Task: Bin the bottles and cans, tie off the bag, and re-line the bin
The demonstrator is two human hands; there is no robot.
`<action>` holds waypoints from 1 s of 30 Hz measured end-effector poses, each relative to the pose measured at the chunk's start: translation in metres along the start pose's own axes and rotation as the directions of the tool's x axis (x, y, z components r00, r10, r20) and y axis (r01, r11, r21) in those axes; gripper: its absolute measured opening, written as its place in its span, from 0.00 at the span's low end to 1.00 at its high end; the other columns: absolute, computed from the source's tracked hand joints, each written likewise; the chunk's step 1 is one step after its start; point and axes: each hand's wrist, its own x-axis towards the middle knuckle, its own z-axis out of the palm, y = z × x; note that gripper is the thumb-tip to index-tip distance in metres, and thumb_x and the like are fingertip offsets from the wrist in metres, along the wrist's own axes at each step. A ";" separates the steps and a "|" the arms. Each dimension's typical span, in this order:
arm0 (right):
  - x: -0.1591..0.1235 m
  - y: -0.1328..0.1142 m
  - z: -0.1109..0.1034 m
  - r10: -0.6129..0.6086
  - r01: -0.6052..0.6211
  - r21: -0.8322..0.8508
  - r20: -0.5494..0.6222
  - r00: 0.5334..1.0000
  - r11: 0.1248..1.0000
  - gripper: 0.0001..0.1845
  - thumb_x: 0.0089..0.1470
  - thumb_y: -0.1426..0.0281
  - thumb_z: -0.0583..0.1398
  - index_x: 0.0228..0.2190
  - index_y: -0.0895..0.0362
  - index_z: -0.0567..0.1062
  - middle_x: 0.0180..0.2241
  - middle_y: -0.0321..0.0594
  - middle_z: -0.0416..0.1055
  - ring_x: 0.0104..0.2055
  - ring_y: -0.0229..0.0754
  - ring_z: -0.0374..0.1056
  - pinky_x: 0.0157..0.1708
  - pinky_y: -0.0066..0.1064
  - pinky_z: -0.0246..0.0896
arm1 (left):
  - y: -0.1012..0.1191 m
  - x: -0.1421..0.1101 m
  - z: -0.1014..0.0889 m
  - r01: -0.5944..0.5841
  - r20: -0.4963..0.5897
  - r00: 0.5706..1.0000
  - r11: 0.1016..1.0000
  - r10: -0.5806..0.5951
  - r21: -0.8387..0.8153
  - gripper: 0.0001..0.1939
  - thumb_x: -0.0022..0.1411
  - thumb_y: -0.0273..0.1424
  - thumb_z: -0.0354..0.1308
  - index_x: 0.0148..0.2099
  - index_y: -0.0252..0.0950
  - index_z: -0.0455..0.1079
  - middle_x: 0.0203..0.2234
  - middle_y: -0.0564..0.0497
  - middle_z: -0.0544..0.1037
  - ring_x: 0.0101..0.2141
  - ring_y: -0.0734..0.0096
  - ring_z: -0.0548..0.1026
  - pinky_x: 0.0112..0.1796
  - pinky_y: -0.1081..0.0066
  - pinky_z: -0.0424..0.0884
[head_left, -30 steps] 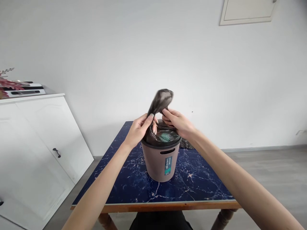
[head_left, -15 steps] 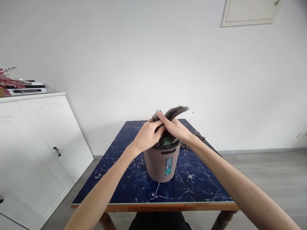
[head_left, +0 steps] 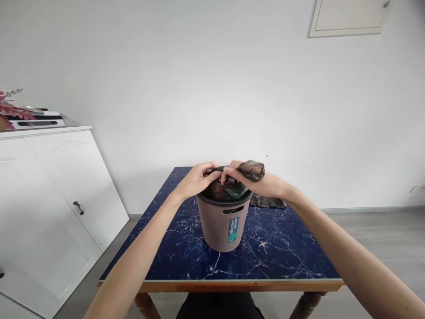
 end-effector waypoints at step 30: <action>0.016 0.035 0.027 -0.674 0.179 -0.830 -0.281 0.684 0.528 0.13 0.69 0.79 0.53 0.36 0.52 0.72 0.32 0.39 0.71 0.32 0.40 0.62 0.30 0.34 0.55 | 0.001 0.008 0.015 0.059 -0.120 0.987 0.943 -0.103 -0.326 0.20 0.66 0.52 0.70 0.43 0.40 0.83 0.26 0.53 0.78 0.28 0.71 0.75 0.38 0.67 0.73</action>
